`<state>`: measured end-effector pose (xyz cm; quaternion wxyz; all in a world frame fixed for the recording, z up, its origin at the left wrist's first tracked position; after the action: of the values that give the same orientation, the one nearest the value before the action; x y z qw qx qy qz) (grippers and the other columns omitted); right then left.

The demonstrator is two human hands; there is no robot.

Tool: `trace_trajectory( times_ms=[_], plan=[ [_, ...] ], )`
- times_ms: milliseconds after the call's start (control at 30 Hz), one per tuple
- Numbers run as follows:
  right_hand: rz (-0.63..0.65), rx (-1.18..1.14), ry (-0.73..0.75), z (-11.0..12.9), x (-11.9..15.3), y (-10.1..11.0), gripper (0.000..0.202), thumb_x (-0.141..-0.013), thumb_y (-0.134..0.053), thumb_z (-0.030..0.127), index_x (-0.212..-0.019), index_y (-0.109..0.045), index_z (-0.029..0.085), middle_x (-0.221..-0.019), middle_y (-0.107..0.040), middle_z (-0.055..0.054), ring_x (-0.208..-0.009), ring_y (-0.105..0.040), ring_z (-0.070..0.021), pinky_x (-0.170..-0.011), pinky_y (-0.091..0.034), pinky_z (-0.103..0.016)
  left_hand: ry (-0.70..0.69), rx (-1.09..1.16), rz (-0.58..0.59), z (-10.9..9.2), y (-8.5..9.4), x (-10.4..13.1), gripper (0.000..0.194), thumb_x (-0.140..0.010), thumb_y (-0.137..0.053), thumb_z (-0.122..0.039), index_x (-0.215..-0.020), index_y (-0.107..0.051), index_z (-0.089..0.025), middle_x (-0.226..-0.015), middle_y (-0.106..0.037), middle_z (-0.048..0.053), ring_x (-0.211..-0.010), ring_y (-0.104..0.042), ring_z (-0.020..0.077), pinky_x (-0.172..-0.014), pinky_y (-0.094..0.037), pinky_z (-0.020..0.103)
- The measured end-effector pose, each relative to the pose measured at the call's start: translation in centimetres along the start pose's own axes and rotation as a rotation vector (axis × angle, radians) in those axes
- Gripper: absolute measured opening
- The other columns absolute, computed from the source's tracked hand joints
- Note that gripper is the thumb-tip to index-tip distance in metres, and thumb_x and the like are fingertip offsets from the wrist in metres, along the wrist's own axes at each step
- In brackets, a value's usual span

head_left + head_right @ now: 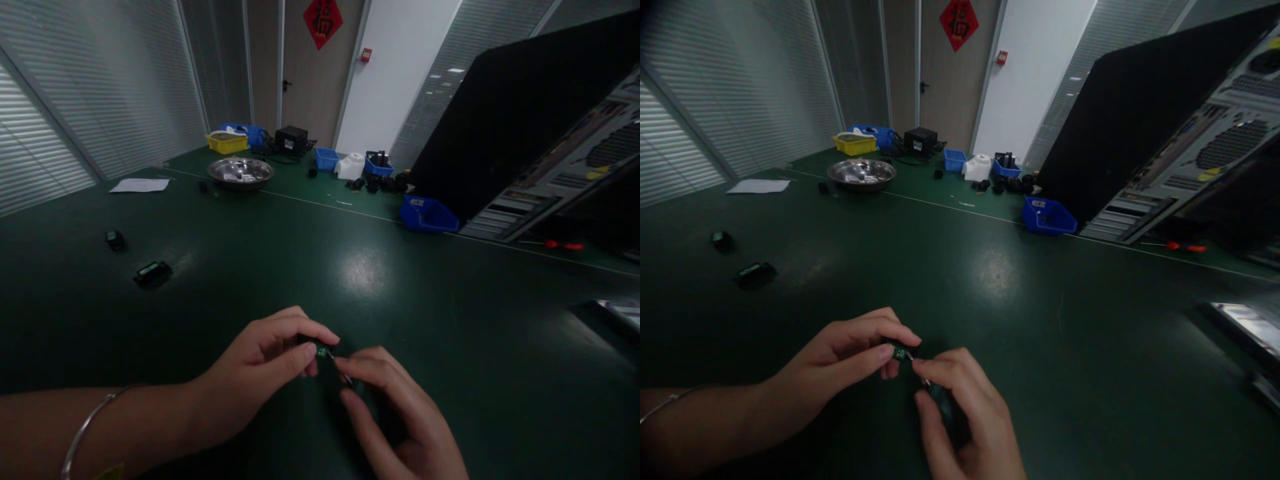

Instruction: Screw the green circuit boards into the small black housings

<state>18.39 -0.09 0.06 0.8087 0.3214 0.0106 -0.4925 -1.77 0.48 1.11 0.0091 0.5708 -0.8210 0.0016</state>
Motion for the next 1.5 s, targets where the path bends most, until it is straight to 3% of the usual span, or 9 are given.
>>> trace_trajectory(
  times_ms=[367, 767, 1000, 1333, 1433, 1500],
  plan=[
    [0.01, 0.01, 0.004, 0.0, 0.2, 0.1, 0.043, -0.087, -0.054, 0.002, -0.118, -0.056, 0.031, -0.098, -0.062, -0.002, -0.09, -0.065, -0.0152, -0.076, -0.054, -0.023, 0.037, 0.125, 0.001, 0.4, -0.2, -0.1, 0.022, -0.088, -0.056, -0.021, -0.1, -0.073, -0.017, -0.078, -0.057, 0.0, -0.067, -0.056, 0.0123, -0.065, -0.045, 0.026],
    [-0.008, -0.061, 0.01, 0.0, 0.1, 0.0, 0.037, -0.086, -0.054, 0.001, -0.11, -0.058, 0.028, -0.096, -0.064, -0.002, -0.087, -0.066, -0.0151, -0.075, -0.055, -0.024, 0.202, 0.536, 0.065, 1.4, -0.5, -0.5, 0.021, -0.084, -0.062, -0.023, -0.097, -0.075, -0.013, -0.073, -0.069, 0.005, -0.068, -0.062, 0.0152, -0.07, -0.047, 0.029],
    [-0.042, -0.083, -0.01, 0.0, 0.1, -0.1, 0.037, -0.086, -0.053, 0.001, -0.111, -0.058, 0.027, -0.095, -0.065, -0.003, -0.086, -0.066, -0.0174, -0.074, -0.055, -0.027, 0.191, 0.536, 0.057, 1.2, -0.7, -0.5, 0.019, -0.085, -0.062, -0.021, -0.097, -0.074, -0.014, -0.077, -0.069, 0.005, -0.071, -0.062, 0.015, -0.072, -0.046, 0.029],
    [-0.115, -0.084, -0.09, 0.0, 0.6, 0.1, 0.03, -0.091, -0.054, 0.01, -0.113, -0.058, 0.03, -0.093, -0.064, -0.001, -0.085, -0.066, -0.0173, -0.071, -0.053, -0.026, 0.228, 0.656, -0.129, -0.5, 0.5, -0.9, 0.02, -0.083, -0.061, -0.013, -0.098, -0.074, -0.009, -0.082, -0.07, 0.008, -0.077, -0.063, 0.0154, -0.073, -0.048, 0.026],
    [-0.104, -0.106, -0.102, -0.1, 0.6, 0.0, 0.027, -0.092, -0.053, 0.013, -0.112, -0.059, 0.029, -0.093, -0.064, -0.002, -0.086, -0.066, -0.0177, -0.072, -0.053, -0.027, 0.257, 0.648, -0.242, -1.8, 1.5, -0.6, 0.019, -0.087, -0.059, -0.014, -0.097, -0.075, -0.01, -0.087, -0.071, 0.007, -0.077, -0.065, 0.0142, -0.075, -0.052, 0.024],
    [-0.107, -0.113, -0.113, -0.1, 0.6, 0.1, 0.026, -0.093, -0.053, 0.014, -0.112, -0.059, 0.03, -0.095, -0.064, -0.002, -0.088, -0.066, -0.018, -0.073, -0.053, -0.027, 0.301, 0.58, -0.379, -2.6, 2.8, 0.2, 0.019, -0.089, -0.058, -0.011, -0.093, -0.076, -0.012, -0.086, -0.073, 0.006, -0.074, -0.066, 0.0131, -0.073, -0.055, 0.022]
  ],
)
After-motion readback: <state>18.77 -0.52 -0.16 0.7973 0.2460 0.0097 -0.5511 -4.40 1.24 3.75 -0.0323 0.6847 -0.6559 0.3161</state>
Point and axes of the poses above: each hand's wrist, its own x-axis away from the middle knuckle, its own y-axis out of the back of the hand, z = x × y, the point moved 1 cm from there along -x, towards the middle knuckle
